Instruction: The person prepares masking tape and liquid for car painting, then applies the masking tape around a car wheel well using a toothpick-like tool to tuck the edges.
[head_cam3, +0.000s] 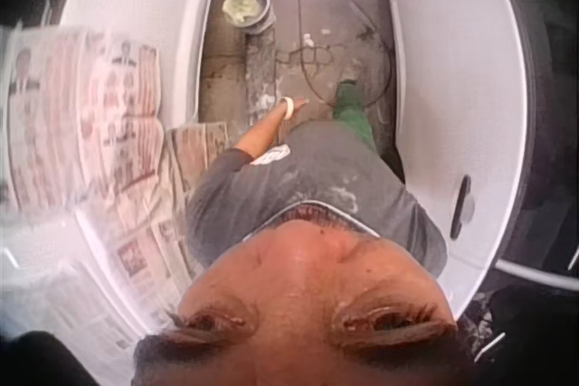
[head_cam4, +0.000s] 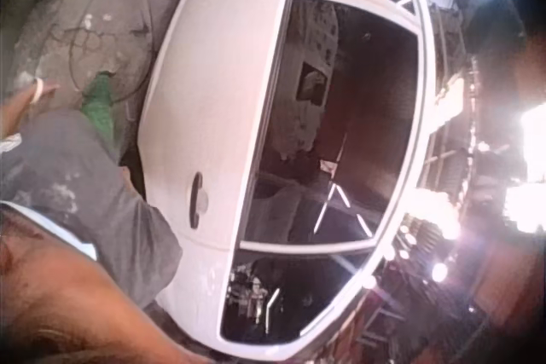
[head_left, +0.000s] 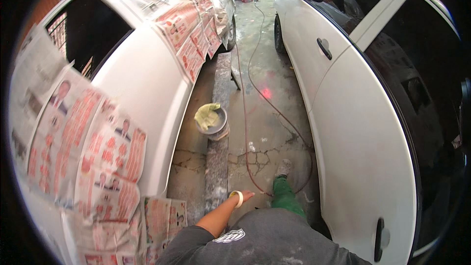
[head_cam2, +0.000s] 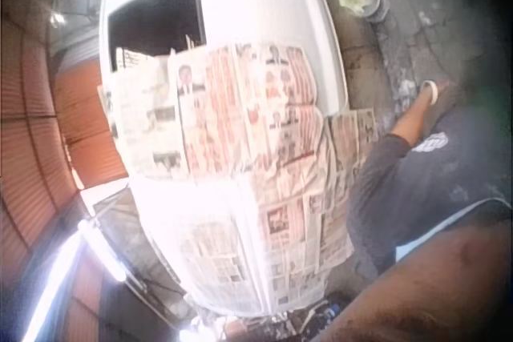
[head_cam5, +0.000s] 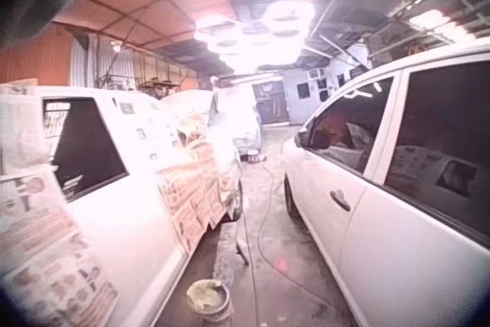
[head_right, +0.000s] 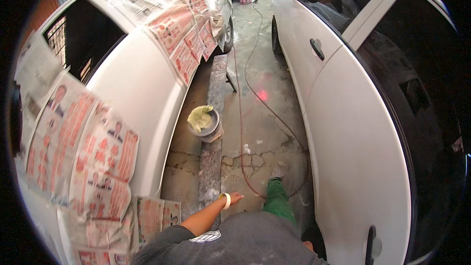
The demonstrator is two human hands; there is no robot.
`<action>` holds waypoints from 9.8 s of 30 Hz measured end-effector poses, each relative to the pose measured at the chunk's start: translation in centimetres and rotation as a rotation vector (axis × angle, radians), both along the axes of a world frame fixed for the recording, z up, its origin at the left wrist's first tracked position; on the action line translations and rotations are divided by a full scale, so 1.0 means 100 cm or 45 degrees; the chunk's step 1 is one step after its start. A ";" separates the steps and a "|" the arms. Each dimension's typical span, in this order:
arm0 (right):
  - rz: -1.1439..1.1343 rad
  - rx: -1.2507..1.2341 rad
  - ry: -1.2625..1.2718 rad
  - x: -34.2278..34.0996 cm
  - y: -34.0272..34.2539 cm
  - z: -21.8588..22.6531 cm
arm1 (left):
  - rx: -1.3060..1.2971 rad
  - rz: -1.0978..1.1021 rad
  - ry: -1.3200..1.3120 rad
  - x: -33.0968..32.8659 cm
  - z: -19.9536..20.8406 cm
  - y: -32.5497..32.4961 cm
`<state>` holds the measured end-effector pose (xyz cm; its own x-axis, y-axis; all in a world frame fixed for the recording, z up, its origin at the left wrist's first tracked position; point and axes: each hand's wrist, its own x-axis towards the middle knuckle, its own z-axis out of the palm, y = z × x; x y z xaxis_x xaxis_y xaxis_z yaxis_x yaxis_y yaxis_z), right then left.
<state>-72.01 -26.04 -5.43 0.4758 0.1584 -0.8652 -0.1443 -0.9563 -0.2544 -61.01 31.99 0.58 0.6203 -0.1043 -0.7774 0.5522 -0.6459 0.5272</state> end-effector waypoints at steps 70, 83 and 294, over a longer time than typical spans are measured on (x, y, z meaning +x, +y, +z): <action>0.575 1.759 -0.217 2.100 1.299 0.501 | -0.610 1.823 -1.508 1.838 0.343 0.720; 0.772 1.895 0.399 2.168 1.356 0.459 | -0.335 2.299 -1.515 1.907 0.346 0.726; 0.470 2.338 -0.010 2.078 1.389 0.419 | -0.645 2.315 -1.846 1.887 0.345 0.761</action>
<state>135.75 112.81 36.50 0.2080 0.8506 0.4829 -0.0145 0.4964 -0.8680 127.67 108.04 35.12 0.1761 0.9838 -0.0334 -0.5297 0.1233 0.8392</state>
